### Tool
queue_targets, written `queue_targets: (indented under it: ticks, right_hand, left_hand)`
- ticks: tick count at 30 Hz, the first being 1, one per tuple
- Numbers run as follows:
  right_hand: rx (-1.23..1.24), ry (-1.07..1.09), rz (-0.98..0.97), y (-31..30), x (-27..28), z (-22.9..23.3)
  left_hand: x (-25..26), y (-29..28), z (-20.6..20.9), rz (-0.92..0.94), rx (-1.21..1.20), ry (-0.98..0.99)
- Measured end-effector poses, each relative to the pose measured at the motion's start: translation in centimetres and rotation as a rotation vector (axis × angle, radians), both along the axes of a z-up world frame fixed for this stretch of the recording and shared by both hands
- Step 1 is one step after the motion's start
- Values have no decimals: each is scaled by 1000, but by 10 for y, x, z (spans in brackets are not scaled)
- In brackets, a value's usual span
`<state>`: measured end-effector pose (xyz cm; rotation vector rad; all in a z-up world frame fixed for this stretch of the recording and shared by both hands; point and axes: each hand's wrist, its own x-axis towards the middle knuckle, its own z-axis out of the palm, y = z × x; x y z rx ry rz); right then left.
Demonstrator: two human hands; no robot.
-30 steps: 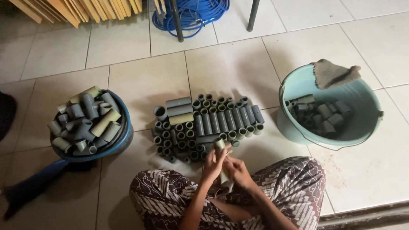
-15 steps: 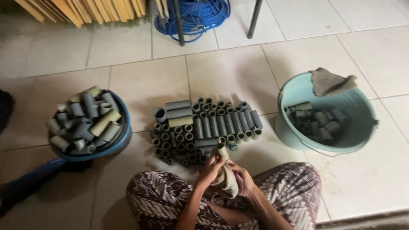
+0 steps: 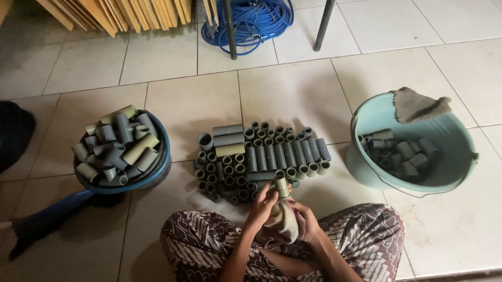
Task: The person sits on the floor and wipes small cylindrical pipe fittings with a cloth. They pick up each fitting from a central pile, wipe it, and place it into a bucket to the right.
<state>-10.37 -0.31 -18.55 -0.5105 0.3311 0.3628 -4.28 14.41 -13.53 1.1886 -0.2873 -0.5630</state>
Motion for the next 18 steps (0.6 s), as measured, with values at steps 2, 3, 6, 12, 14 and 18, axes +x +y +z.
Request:
queue_targets:
  ticks: [2, 3, 6, 12, 14, 18]
  right_hand:
    - [-69, -41, -16, 3, 4, 8]
    - [-136, -79, -35, 4, 6, 12]
    - [-272, -11, 97, 13, 2, 57]
    - [-225, 27, 20, 0, 5, 21]
    - [-289, 10, -46, -3, 4, 10]
    - [-520, -125, -258, 0, 1, 37]
  left_hand:
    - [2, -1, 2, 46, 176, -79]
    - [3, -1, 3, 88, 354, -154]
    - [9, -7, -34, 194, 122, 52]
    - [9, 2, -5, 89, -202, 93]
    - [10, 1, -8, 172, -214, 153]
    - [8, 0, 5, 323, 130, 206]
